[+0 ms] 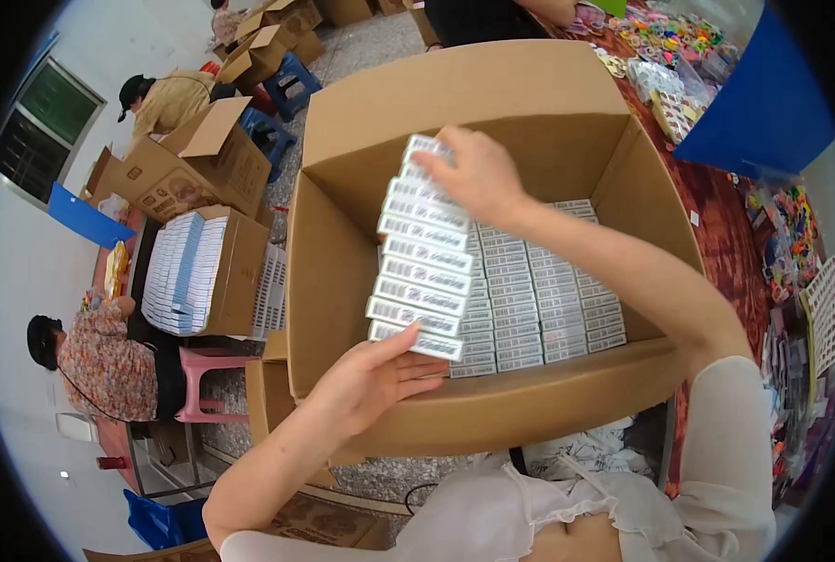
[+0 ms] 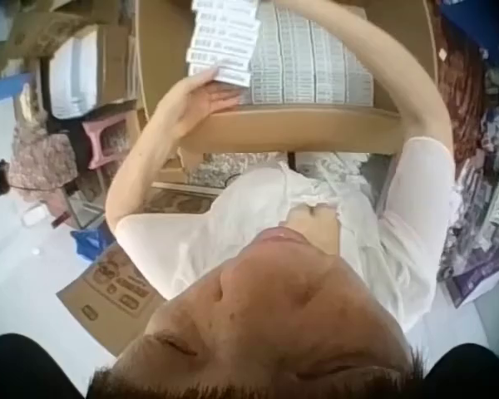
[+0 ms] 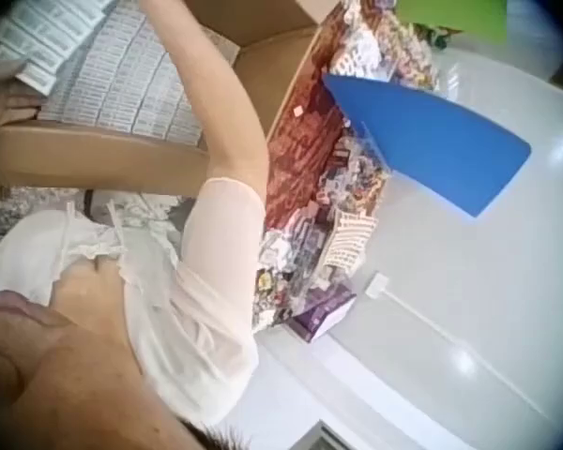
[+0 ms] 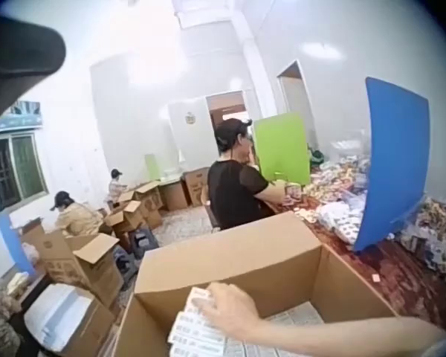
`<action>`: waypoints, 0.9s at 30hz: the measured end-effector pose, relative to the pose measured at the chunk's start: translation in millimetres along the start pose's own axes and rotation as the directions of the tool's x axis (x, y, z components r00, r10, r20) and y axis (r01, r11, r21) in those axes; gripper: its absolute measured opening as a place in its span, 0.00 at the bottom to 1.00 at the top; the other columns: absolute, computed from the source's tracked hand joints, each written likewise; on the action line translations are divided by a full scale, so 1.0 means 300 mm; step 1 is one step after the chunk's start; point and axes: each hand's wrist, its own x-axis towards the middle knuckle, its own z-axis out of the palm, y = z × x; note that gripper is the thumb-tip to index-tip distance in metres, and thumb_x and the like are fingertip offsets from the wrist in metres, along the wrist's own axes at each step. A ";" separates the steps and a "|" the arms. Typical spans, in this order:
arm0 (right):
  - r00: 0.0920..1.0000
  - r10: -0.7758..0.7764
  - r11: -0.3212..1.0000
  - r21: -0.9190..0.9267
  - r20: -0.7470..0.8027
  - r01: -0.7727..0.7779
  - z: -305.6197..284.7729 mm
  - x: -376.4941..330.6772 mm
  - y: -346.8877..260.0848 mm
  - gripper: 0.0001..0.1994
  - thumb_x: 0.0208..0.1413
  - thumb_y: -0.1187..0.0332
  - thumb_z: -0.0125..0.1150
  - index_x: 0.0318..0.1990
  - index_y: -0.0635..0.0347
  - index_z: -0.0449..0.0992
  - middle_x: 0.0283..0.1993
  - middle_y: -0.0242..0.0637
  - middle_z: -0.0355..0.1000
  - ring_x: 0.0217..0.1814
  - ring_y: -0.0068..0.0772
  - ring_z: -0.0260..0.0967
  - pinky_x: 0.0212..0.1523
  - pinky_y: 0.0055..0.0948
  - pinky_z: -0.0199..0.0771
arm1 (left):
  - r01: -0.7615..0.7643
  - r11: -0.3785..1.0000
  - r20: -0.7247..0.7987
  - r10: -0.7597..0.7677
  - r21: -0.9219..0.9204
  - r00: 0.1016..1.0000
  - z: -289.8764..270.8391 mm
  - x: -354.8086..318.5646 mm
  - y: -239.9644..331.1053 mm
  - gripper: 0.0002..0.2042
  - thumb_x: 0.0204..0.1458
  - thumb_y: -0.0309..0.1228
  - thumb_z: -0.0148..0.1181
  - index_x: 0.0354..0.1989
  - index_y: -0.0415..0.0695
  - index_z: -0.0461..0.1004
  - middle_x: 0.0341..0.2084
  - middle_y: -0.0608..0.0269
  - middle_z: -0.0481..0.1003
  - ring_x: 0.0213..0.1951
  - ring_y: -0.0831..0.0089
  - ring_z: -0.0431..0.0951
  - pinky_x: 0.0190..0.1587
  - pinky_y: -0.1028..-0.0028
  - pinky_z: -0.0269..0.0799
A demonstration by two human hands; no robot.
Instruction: Sorting and packaging small printed cards into boxes and bags.
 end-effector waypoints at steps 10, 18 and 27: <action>0.984 0.054 0.980 0.181 0.168 -0.085 0.405 0.026 0.138 0.20 0.57 0.52 0.58 0.46 0.61 0.75 0.47 0.46 0.74 0.53 0.49 0.70 0.54 0.43 0.68 | 0.196 0.976 -0.387 -0.216 -0.091 0.896 -0.233 0.146 -0.015 0.32 0.62 0.55 0.49 0.63 0.40 0.60 0.54 0.46 0.70 0.58 0.55 0.70 0.59 0.56 0.68; 0.937 0.103 0.954 0.235 0.334 -0.189 0.593 -0.003 0.254 0.22 0.58 0.53 0.57 0.52 0.60 0.73 0.53 0.46 0.72 0.59 0.50 0.65 0.58 0.43 0.65 | 0.379 0.924 -0.475 -0.358 -0.054 0.804 -0.257 0.241 -0.037 0.24 0.60 0.45 0.57 0.58 0.42 0.65 0.50 0.51 0.74 0.56 0.59 0.71 0.60 0.59 0.67; 0.924 0.052 0.968 0.210 0.378 -0.140 0.694 -0.031 0.338 0.23 0.59 0.54 0.55 0.51 0.67 0.71 0.56 0.51 0.70 0.61 0.51 0.64 0.61 0.45 0.64 | 0.410 0.910 -0.556 -0.371 -0.058 0.744 -0.332 0.312 -0.113 0.27 0.55 0.45 0.63 0.58 0.43 0.67 0.52 0.54 0.72 0.57 0.64 0.70 0.59 0.64 0.66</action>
